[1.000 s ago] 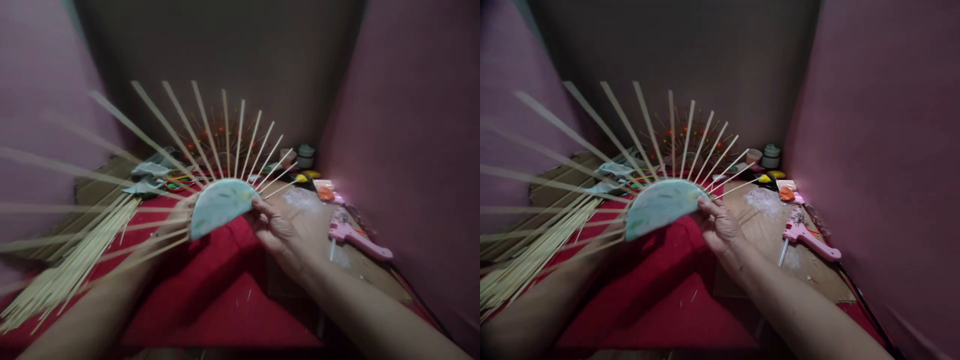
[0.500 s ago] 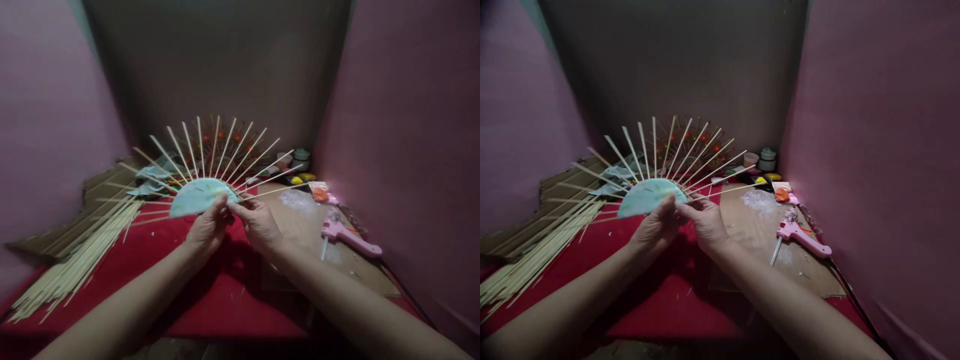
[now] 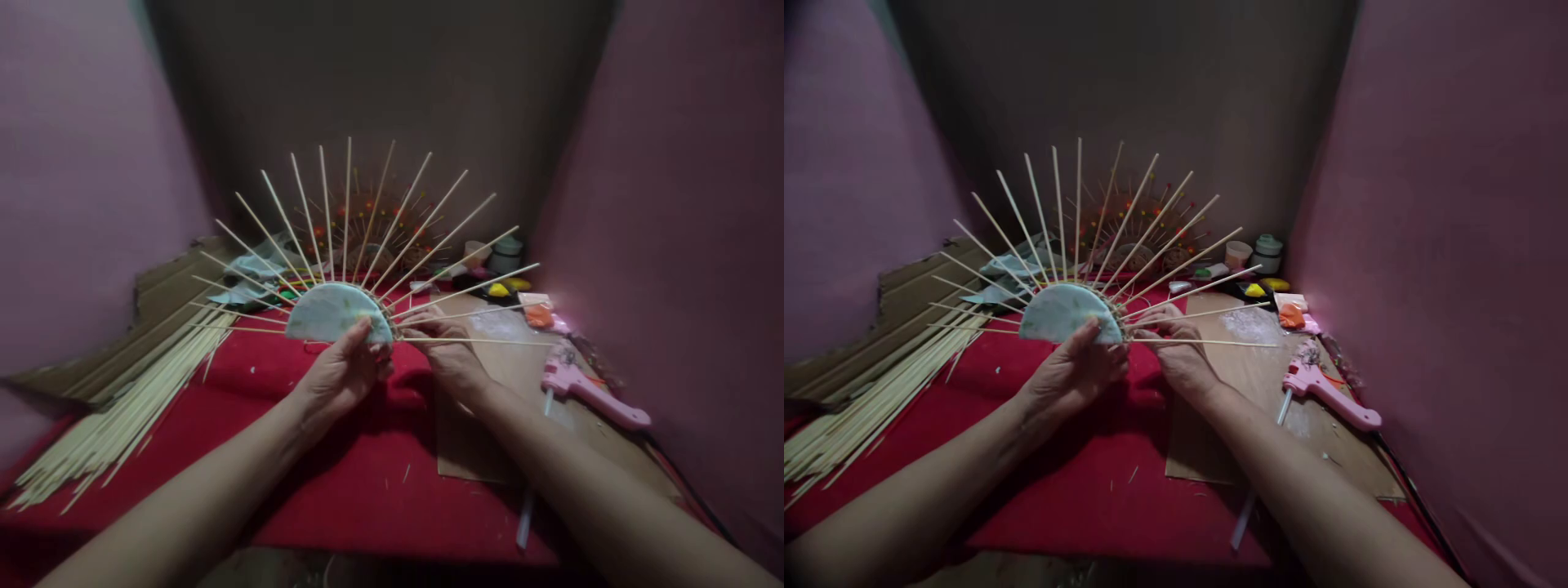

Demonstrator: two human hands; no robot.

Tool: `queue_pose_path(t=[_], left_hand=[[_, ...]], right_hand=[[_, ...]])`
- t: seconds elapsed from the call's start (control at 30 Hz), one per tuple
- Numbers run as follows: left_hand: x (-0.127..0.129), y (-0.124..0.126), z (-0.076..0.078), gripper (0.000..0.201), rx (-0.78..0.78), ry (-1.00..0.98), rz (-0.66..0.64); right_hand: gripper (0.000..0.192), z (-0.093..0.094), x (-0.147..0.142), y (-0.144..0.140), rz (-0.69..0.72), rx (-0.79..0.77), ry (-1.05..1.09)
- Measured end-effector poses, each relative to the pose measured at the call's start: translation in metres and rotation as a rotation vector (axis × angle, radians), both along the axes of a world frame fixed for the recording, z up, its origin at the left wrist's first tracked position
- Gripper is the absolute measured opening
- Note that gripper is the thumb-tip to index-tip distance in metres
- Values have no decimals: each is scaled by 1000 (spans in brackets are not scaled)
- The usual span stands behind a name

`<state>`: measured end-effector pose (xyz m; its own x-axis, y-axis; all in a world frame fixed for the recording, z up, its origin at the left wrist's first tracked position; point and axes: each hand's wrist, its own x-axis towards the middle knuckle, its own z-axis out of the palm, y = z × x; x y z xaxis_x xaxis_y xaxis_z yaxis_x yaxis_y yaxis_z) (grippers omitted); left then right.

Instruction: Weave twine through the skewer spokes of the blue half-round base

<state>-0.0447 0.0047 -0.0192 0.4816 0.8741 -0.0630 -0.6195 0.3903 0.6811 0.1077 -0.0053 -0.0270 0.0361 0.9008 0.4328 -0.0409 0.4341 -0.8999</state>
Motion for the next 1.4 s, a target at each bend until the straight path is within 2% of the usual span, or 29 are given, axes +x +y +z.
queue_pose_path(t=[0.2,0.5,0.67,0.83,1.03,1.17,1.27,1.4], left_hand=[[-3,2,-4,17,-1,14,-83],[-15,12,0,25,-18,197,-283],[-14,13,0,13,-6,110,-167],[-10,11,2,11,-61,88,-27],[-12,15,6,4,-36,126,17],[-16,23,6,4,-7,80,66],[-19,28,4,3,25,60,74],[-22,33,2,1,42,68,88]], right_hand=[[15,12,3,-10,119,-192,56],[9,11,4,-7,9,-295,124],[11,13,3,-9,38,-362,29],[13,16,1,-11,43,-410,108],[17,14,8,-7,-14,-381,121],[18,5,20,1,58,-384,171],[15,-1,28,7,164,-368,290],[23,-1,34,12,203,-350,517]])
